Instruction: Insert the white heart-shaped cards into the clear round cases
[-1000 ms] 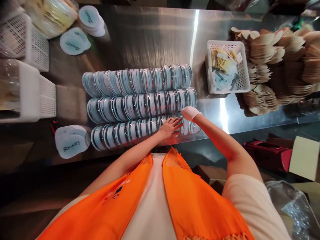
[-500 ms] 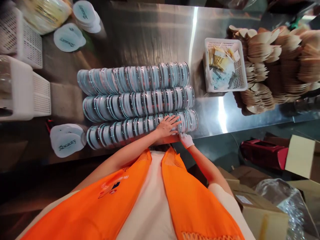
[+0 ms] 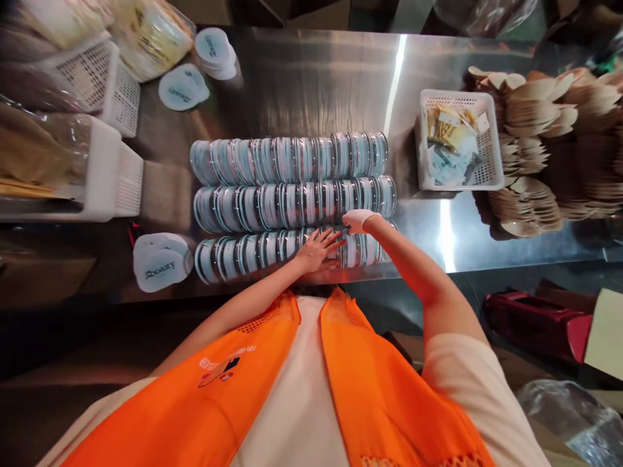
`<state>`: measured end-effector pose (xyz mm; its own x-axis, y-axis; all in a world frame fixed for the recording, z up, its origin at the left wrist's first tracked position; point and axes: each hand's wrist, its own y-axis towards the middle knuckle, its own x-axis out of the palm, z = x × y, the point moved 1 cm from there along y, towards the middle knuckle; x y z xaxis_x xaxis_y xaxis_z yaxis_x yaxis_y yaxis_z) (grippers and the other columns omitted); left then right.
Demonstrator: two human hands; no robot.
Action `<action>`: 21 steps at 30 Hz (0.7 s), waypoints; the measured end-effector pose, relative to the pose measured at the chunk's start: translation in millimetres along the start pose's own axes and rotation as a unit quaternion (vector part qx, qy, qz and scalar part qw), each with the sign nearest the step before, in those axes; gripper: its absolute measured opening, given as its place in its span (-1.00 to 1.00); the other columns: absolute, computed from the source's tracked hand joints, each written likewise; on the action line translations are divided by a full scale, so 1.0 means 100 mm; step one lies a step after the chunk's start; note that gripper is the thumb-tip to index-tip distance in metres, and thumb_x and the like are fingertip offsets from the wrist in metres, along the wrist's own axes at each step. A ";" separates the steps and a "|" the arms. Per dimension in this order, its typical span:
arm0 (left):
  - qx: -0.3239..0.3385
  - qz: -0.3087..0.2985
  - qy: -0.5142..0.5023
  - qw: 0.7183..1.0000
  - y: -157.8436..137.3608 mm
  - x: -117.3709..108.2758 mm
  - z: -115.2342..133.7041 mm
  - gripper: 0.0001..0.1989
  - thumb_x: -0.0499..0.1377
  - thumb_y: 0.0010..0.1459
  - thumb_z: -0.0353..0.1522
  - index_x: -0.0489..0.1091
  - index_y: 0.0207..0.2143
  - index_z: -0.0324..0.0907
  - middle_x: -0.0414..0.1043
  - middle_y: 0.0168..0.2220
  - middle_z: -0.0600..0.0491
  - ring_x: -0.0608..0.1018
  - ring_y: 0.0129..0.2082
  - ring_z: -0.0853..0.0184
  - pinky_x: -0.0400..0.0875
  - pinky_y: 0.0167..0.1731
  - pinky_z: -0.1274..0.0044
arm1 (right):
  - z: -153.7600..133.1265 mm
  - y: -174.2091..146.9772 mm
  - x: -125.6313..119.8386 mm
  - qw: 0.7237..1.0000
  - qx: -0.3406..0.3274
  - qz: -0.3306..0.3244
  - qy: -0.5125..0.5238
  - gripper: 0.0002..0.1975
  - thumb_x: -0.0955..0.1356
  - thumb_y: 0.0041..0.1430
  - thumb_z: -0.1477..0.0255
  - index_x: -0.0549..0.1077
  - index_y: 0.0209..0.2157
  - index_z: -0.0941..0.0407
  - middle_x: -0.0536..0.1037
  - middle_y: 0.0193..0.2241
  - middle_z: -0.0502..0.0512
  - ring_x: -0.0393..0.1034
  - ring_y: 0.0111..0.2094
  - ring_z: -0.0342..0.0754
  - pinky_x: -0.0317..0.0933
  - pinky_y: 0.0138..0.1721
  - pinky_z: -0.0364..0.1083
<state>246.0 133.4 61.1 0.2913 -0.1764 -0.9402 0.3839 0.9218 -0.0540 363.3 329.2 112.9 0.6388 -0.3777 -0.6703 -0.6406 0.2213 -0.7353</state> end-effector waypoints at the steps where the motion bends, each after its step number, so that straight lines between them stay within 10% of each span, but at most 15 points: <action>1: -0.001 0.001 -0.003 1.000 0.01 0.00 0.00 -0.30 0.11 0.33 0.00 0.14 0.42 -0.04 0.05 0.46 -0.11 0.18 0.41 -0.06 0.04 0.32 -0.02 | 0.01 0.03 -0.03 1.000 -0.014 -0.017 -0.006 -0.63 0.39 0.22 0.40 0.58 0.05 0.17 0.63 -0.06 0.22 0.51 -0.12 0.00 0.20 -0.22 -0.14; 12: -0.009 0.006 -0.033 0.999 0.02 -0.04 -0.01 -0.33 0.13 0.33 -0.03 0.15 0.41 0.03 0.05 0.47 -0.02 0.16 0.42 -0.04 0.04 0.33 0.01 | -0.21 -0.11 -0.06 0.995 0.090 -0.015 -0.031 -0.67 0.26 0.34 0.47 0.59 -0.01 0.26 0.63 -0.10 0.43 0.57 -0.07 0.16 0.31 -0.18 -0.07; 21: -0.021 0.008 -0.048 0.999 0.03 0.02 0.01 -0.33 0.14 0.32 -0.10 0.11 0.43 0.03 0.03 0.47 -0.01 0.16 0.42 -0.03 -0.02 0.36 0.01 | -1.17 -0.62 1.05 0.998 0.049 0.015 0.031 -0.59 0.11 0.34 0.58 0.51 -0.01 0.35 0.57 -0.18 0.59 0.56 -0.12 0.25 0.38 -0.18 0.06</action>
<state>248.3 135.1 59.5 0.3807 -0.1914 -0.9047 0.3424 0.9380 -0.0543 420.2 170.6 99.4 0.5903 -0.4248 -0.6864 -0.6115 0.3197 -0.7238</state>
